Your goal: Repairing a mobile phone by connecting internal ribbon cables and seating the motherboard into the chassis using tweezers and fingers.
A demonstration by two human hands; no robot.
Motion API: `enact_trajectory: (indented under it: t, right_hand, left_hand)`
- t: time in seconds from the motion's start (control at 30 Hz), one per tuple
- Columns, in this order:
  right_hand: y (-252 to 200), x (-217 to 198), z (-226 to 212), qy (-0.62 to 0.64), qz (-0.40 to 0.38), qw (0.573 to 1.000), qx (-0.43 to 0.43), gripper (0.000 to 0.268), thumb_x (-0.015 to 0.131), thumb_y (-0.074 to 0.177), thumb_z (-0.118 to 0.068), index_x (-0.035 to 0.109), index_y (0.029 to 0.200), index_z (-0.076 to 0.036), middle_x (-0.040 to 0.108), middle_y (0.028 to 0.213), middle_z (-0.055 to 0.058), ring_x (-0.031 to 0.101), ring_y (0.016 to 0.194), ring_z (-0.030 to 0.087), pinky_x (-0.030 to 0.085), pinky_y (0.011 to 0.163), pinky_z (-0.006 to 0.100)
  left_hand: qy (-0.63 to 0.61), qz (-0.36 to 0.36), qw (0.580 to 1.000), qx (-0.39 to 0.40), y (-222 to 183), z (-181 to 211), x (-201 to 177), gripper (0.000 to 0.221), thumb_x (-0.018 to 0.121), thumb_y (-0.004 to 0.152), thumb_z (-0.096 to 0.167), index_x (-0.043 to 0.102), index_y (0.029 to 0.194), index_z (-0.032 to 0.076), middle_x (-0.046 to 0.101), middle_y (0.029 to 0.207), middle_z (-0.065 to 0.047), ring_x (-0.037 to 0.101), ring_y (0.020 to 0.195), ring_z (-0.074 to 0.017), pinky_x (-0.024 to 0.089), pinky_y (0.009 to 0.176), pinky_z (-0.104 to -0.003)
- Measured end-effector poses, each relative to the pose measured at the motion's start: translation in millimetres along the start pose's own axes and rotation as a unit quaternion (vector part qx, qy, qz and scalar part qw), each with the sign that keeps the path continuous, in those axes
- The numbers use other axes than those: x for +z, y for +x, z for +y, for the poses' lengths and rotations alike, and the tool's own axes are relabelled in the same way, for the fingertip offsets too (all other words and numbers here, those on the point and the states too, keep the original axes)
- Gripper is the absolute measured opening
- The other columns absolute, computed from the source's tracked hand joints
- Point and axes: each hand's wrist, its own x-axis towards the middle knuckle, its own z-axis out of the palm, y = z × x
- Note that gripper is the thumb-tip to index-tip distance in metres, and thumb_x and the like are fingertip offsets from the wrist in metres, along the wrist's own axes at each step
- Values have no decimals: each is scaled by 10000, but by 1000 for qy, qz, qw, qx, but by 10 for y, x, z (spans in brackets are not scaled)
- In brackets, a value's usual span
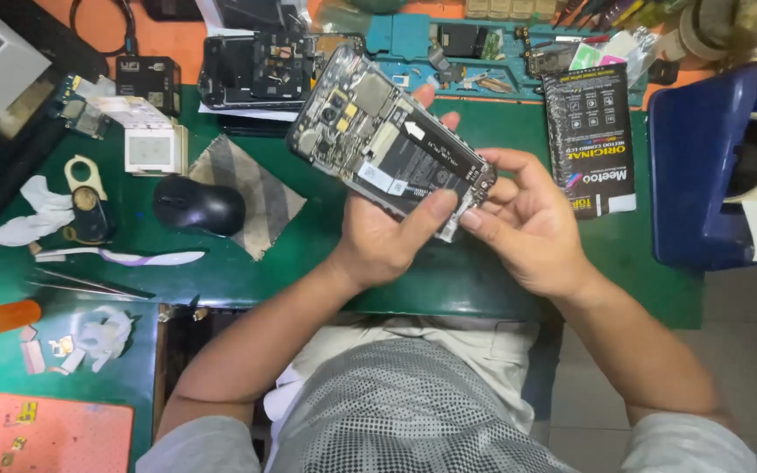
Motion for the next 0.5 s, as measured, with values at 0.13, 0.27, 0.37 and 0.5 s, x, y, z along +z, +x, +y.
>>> enact_trajectory:
  t: [0.13, 0.27, 0.37, 0.5]
  right_hand:
    - [-239, 17, 39, 71, 37, 996, 41, 439, 554, 763, 28, 367, 1157, -22, 578, 949, 144, 593, 800, 170, 527, 706, 300]
    - [-495, -19, 213, -90, 61, 993, 49, 454, 567, 773, 1, 405, 1195, -31, 515, 721, 15, 532, 645, 70, 427, 618, 153]
    - [-616, -2, 372, -148, 82, 984, 52, 423, 570, 779, -3, 435, 1180, -19, 567, 818, 49, 532, 714, 75, 466, 637, 171]
    - [-712, 95, 378, -254, 139, 957, 16, 351, 560, 806, -38, 476, 1140, 28, 590, 943, 132, 574, 835, 136, 509, 740, 216]
  left_hand:
    - [76, -47, 990, -105, -439, 152, -369, 436, 597, 790, 278, 488, 1111, 3, 536, 1135, -125, 514, 1090, -239, 374, 1008, -345]
    - [168, -31, 978, -119, -663, 260, -542, 956, 659, 642, 364, 110, 1364, 60, 223, 1317, -132, 264, 1207, -202, 254, 1035, -341]
    - [290, -91, 927, -221, -750, 269, -549, 995, 774, 569, 263, 171, 1352, 152, 383, 1149, -124, 451, 1052, -201, 392, 931, -316]
    - [487, -120, 859, -106, -840, 110, -574, 789, 807, 652, 232, 357, 1294, 139, 405, 1025, -77, 465, 971, -194, 395, 918, -290]
